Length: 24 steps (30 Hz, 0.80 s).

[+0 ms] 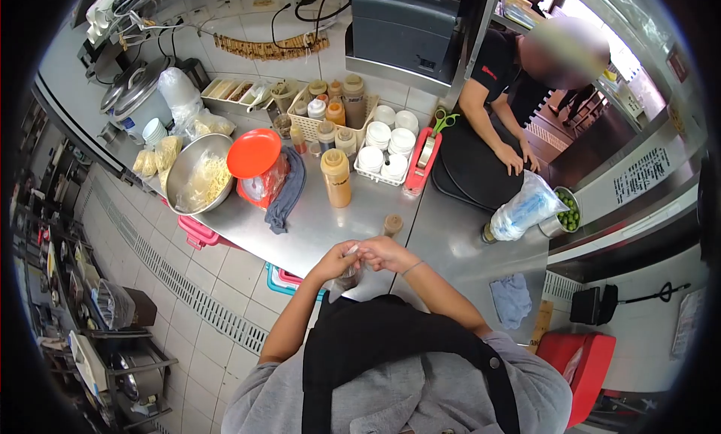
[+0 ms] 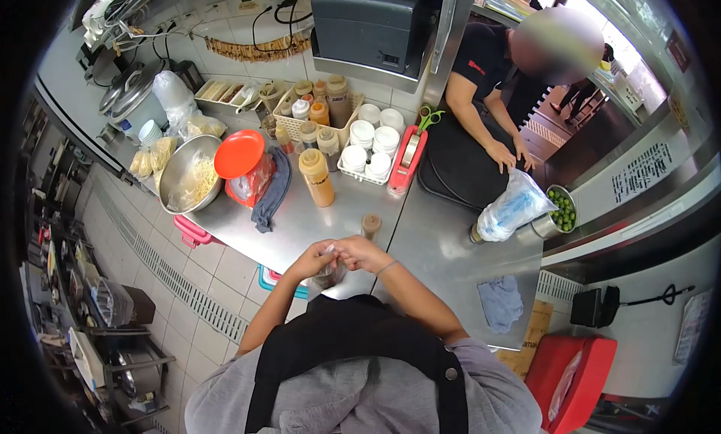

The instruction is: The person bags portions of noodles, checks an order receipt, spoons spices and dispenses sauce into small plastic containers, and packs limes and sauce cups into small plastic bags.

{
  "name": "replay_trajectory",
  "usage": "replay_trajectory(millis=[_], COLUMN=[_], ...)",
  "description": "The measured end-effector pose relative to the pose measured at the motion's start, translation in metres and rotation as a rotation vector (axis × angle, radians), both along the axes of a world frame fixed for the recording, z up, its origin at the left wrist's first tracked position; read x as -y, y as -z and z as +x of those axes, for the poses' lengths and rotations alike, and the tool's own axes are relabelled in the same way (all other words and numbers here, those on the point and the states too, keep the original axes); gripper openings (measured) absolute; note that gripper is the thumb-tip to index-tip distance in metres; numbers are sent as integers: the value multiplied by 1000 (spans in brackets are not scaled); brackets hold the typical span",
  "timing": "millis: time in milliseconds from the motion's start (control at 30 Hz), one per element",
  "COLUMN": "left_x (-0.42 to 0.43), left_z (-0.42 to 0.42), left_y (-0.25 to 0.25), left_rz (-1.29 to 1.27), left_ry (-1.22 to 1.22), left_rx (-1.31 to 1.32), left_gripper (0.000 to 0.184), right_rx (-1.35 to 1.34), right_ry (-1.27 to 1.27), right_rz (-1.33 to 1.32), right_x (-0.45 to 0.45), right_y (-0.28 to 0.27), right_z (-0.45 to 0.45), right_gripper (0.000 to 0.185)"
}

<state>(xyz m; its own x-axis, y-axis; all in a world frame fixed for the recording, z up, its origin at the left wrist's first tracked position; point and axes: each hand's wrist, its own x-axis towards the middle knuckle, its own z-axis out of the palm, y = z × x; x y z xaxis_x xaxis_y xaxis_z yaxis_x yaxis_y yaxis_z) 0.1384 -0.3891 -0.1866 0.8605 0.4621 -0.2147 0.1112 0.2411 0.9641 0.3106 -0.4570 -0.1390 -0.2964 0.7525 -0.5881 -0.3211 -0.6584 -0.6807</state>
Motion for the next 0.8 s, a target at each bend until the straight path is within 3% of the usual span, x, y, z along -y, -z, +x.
replay_trajectory(millis=[167,267,333,400,467,500,700,800], left_x=[7,7,12,18,21,20,-1,-18], left_z=[-19,-15,-7,-4,-2,-2,1,6], left_y=[-67,-75,-83,-104,-120,-125,-160,-176], left_rz=[-45,-76,347,411,694,993,1160,1293], left_ry=[243,323,246,199,73,10,-172,-217], left_rx=[37,44,34,-55,-135,-169,-143,-52], left_gripper=[30,33,34,39,43,45,37,35], right_rx=[-133,-177,-187,-131,-96,-105,-74,-221], right_ry=[-6,51,115,78,32,32,155,288], right_rz=[24,20,10,70,92,101,234,388], right_x=[41,39,37,37,40,43,43,40], right_y=[-42,-45,-48,-59,-61,-63,-70,-82], right_z=[7,4,1,-1,1,2,-21,-43], right_gripper=[30,32,34,34,37,37,31,26])
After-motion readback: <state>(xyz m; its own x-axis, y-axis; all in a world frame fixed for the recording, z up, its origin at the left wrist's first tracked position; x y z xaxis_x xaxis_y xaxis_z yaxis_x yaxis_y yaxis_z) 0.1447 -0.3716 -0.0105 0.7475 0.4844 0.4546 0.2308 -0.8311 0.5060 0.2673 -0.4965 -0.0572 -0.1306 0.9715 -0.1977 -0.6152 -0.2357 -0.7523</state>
